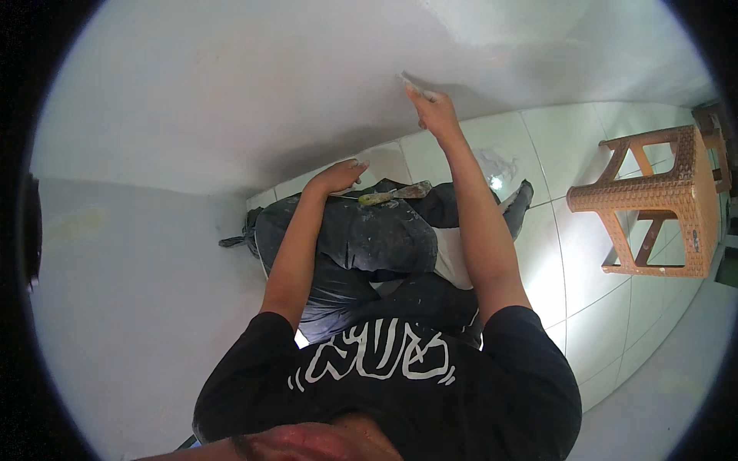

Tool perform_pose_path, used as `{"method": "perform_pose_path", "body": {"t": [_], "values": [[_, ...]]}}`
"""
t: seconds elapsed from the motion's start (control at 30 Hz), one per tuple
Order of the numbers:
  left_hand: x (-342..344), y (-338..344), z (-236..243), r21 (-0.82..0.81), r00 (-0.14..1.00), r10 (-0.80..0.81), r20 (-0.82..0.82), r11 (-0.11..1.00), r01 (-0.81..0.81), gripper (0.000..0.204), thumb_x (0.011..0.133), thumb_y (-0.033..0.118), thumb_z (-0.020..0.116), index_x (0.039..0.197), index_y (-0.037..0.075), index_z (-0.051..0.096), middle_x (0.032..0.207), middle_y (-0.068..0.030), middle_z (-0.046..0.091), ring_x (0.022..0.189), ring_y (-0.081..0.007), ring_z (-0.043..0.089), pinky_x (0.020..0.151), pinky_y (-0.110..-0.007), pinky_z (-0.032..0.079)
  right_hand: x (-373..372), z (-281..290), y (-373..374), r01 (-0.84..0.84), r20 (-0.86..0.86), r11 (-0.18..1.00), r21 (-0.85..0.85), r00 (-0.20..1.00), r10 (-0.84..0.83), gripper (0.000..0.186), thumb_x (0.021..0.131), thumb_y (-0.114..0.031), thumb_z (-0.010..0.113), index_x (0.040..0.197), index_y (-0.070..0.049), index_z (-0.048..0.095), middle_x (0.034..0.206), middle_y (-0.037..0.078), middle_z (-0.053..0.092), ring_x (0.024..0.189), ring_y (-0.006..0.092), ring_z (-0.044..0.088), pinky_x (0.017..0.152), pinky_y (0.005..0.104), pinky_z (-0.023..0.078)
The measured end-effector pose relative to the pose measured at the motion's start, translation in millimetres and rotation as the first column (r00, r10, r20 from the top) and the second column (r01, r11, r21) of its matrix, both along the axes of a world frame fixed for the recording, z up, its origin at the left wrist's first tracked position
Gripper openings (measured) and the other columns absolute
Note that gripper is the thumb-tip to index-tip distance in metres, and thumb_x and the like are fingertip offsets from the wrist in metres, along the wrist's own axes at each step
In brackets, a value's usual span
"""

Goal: The person applies patching compound to small holes and imperfections on a wall using a putty knife. They scrape the surface smooth after application and then wipe the putty knife clean with a piece of paper.

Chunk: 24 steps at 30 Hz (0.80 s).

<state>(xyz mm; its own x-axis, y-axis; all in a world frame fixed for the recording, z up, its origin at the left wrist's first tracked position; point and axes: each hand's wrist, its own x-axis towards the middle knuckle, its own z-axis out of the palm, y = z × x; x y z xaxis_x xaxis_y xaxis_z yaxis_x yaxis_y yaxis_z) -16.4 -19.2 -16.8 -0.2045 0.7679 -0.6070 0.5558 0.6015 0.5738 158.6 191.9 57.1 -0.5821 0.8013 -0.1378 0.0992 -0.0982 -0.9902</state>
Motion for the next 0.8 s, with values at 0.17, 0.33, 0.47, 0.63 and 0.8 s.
{"method": "perform_pose_path", "body": {"t": [0.17,0.33,0.47,0.63,0.8], "values": [[-0.4,3.0,4.9,-0.030,0.999,-0.013,0.036,0.999,0.014,0.078,0.098,0.066,0.036,0.124,-0.006,0.055,0.107,-0.0186,0.068,0.090,-0.0266,0.065,0.084,-0.038,0.049,-0.7,-2.7,-3.5,-0.080,0.261,0.992,0.100,0.964,0.051,0.054,0.087,-0.050,0.072,0.058,-0.011,0.048,0.052,-0.002,0.040,0.045,0.0090,0.042,0.044,0.0280,0.035],[2.5,3.3,10.4,-0.030,0.998,0.021,0.056,0.999,-0.020,0.084,0.097,0.069,0.032,0.126,-0.006,0.054,0.108,-0.0202,0.068,0.087,-0.0272,0.065,0.084,-0.040,0.049,2.4,-0.1,1.9,0.007,-0.157,0.996,-0.084,0.987,-0.020,0.057,0.083,-0.054,0.074,0.058,-0.008,0.051,0.051,-0.001,0.042,0.044,0.0104,0.042,0.043,0.0296,0.034],[5.4,5.2,15.9,-0.034,0.996,0.046,0.072,0.998,-0.044,0.086,0.097,0.071,0.031,0.127,-0.007,0.053,0.108,-0.0203,0.068,0.084,-0.0275,0.065,0.084,-0.040,0.049,0.2,-14.0,4.4,-0.105,0.290,0.981,0.161,0.955,0.055,0.059,0.086,-0.055,0.070,0.059,-0.006,0.053,0.050,0.000,0.043,0.046,0.0111,0.044,0.045,0.0304,0.035],[-1.5,2.9,16.4,-0.060,0.998,-0.017,0.066,0.998,0.021,0.088,0.097,0.071,0.031,0.133,-0.007,0.049,0.111,-0.0212,0.068,0.087,-0.0287,0.066,0.085,-0.041,0.049,-6.1,-9.0,2.6,-0.016,-0.147,0.996,-0.092,0.989,0.002,0.069,0.087,-0.057,0.069,0.055,0.000,0.049,0.049,0.005,0.039,0.047,0.0150,0.039,0.047,0.0369,0.034],[4.3,2.5,11.2,-0.024,0.997,0.029,0.069,0.999,-0.028,0.084,0.097,0.070,0.031,0.120,-0.007,0.055,0.103,-0.0207,0.067,0.092,-0.0312,0.065,0.089,-0.042,0.047,-2.7,-10.0,-0.7,-0.131,0.356,0.878,0.461,0.933,-0.047,0.068,0.087,-0.056,0.069,0.053,-0.002,0.047,0.048,0.004,0.041,0.047,0.0136,0.041,0.047,0.0333,0.035]]}}
